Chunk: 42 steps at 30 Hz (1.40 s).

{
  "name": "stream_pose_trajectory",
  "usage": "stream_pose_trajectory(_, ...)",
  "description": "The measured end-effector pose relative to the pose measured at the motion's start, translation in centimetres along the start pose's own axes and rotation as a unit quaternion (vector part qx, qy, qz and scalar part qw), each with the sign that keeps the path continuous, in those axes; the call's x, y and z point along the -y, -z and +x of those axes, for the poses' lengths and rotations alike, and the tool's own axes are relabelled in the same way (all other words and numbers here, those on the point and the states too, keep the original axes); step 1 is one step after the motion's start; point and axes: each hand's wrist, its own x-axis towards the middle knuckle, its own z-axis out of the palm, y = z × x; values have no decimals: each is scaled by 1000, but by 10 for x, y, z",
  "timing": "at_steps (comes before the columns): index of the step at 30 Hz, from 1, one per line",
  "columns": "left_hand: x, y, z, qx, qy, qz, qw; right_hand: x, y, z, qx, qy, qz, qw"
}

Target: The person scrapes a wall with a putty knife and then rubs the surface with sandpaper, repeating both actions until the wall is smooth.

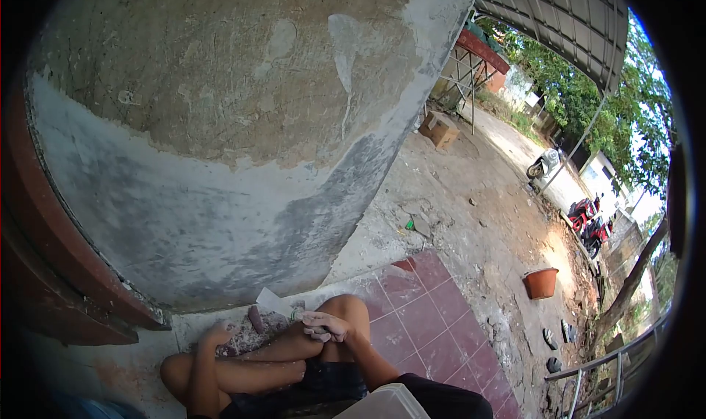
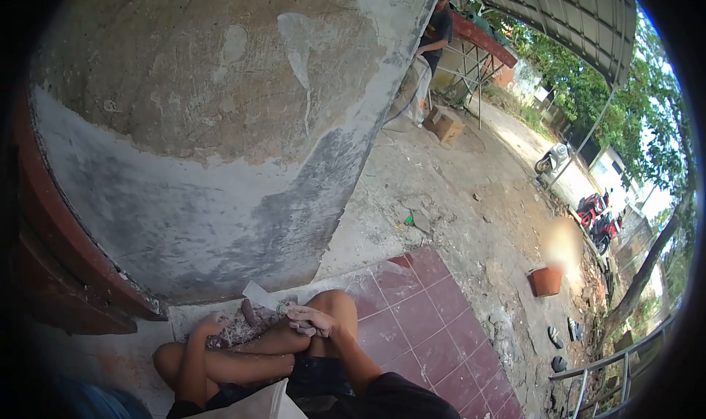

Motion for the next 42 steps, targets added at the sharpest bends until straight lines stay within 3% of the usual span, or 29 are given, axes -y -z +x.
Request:
stream_pose_trajectory(13, 21, -11, 16, -11, -58, 11, 998, 0, -1, 0, 3, 1, -9, 1000)
stream_pose_trajectory(18, 12, -8, 9, -6, -21, -3, 1000, -1, 0, 0, 0, -5, -8, 1000)
stream_pose_trajectory(23, 14, -8, 9, -16, -41, 5, 999, -1, 2, 2, 12, 2, -15, 1000)
stream_pose_trajectory(27, 8, -4, 7, 24, -21, -1, 999, -2, 2, 1, 4, 4, -16, 1000)
stream_pose_trajectory(31, -12, 3, -10, -2, -45, 9, 999, -3, 2, 2, 1, 11, -10, 1000)
stream_pose_trajectory(35, -70, 32, -44, 30, 32, -34, 998, -4, -1, 6, -14, 8, -17, 1000)
stream_pose_trajectory(38, -47, 20, -23, 19, -21, -5, 1000, -5, 1, -3, -31, 15, -15, 999)
stream_pose_trajectory(42, -36, 19, -24, 18, 5, -11, 1000, -7, 6, 4, 11, 5, -17, 1000)
